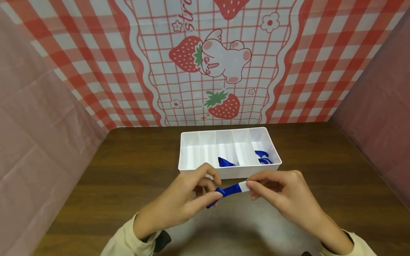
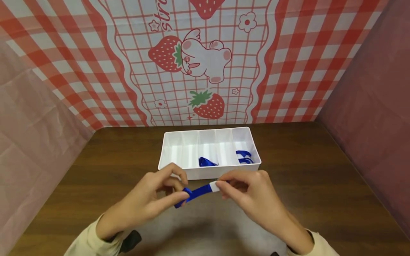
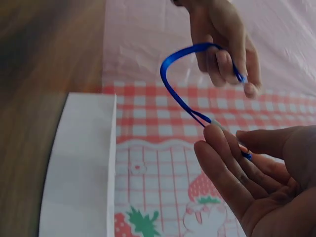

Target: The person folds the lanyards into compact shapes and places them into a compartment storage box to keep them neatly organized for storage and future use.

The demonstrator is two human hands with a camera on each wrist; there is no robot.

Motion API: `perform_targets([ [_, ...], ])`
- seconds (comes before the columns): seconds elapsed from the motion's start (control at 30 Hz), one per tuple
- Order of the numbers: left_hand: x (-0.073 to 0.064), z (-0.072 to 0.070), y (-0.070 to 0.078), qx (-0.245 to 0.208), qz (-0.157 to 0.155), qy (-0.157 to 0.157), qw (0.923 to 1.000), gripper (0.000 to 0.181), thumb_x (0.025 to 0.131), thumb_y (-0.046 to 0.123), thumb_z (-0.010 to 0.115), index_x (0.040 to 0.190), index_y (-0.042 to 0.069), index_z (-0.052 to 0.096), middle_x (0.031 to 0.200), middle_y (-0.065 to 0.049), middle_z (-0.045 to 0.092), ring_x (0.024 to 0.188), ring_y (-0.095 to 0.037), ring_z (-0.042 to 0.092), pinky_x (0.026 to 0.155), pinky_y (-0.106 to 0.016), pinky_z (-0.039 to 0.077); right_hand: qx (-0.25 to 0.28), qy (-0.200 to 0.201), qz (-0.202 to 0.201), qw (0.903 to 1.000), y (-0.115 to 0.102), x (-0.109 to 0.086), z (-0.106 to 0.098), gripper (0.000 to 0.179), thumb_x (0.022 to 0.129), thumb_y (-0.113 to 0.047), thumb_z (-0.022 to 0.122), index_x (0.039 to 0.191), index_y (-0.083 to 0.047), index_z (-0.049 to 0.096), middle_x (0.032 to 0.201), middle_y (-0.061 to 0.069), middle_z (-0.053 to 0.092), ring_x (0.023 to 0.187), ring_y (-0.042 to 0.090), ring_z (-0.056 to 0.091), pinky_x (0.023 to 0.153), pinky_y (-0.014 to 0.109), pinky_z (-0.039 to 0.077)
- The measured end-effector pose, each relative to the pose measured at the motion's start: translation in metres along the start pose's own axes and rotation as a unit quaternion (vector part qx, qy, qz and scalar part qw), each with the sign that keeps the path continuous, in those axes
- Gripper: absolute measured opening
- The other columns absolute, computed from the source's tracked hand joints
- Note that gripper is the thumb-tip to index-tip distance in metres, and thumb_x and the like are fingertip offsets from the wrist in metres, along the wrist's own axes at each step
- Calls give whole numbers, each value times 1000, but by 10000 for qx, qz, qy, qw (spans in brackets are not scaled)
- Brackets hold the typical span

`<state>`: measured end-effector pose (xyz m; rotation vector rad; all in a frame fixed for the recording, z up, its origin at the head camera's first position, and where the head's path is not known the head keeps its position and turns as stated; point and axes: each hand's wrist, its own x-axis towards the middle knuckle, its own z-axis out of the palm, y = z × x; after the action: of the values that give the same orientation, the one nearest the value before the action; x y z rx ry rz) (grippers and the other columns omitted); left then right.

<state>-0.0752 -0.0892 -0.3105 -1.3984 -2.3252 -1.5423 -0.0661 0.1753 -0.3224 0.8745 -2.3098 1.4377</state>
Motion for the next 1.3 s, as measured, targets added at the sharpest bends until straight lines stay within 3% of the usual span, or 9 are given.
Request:
perform_targets([
  [0.2,1,14,-1,72,193,-150,9997,18,98,6,63,98,10,45,73,3,64,60,7,48,47,-13,41,164,-62,-127,9998,-4,-6,18,19,86,6,73,94,-11,75,79,-5,73,64,6,69,53,21,55],
  [0.3,1,19,-2,309,427,-270,9982,18,99,7,61,95,10,44,71,5,61,59,9,43,48,-10,39,411,-225,-124,9988,-7,-9,26,18,87,5,71,96,-11,75,82,-4,73,65,8,69,55,23,56],
  [0.47,0,24,-2,671,547,-459,9952,19,100,10,60,92,12,43,71,8,52,61,10,41,50,-8,36,743,-451,-227,9960,-8,-13,33,19,89,6,69,99,-9,74,86,-2,74,67,9,70,57,24,57],
  [0.63,0,27,-3,854,504,-488,9939,21,99,7,61,90,13,43,73,8,51,64,8,42,52,-7,35,993,-663,-295,9924,-6,-13,36,20,90,6,67,102,-8,73,88,0,74,68,10,71,59,25,57],
  [0.83,-1,31,-1,973,196,-623,9931,20,100,6,58,91,13,42,76,10,52,69,7,45,57,-5,37,788,-834,-350,9928,-4,-12,37,18,90,5,69,97,-11,73,80,-4,73,67,6,69,58,22,56],
  [1.03,-2,33,-1,1095,148,-367,9932,13,99,7,60,101,12,48,81,10,58,69,7,47,59,-6,41,512,-544,-384,9965,-4,-11,36,21,87,8,70,93,-12,74,78,-6,73,65,3,69,57,20,56],
  [1.2,-1,30,-1,1027,73,-103,9946,17,97,1,60,99,11,46,76,9,54,63,4,44,54,-7,37,737,-464,20,9962,-5,-10,34,18,89,4,70,93,-13,74,84,-6,74,65,5,70,56,23,57],
  [1.3,-1,29,-1,984,31,-68,9951,17,98,-1,57,98,11,45,76,9,54,63,4,45,54,-7,37,927,-538,-34,9942,-3,-10,34,17,89,5,69,96,-10,74,85,-3,74,65,8,71,56,25,57],
])
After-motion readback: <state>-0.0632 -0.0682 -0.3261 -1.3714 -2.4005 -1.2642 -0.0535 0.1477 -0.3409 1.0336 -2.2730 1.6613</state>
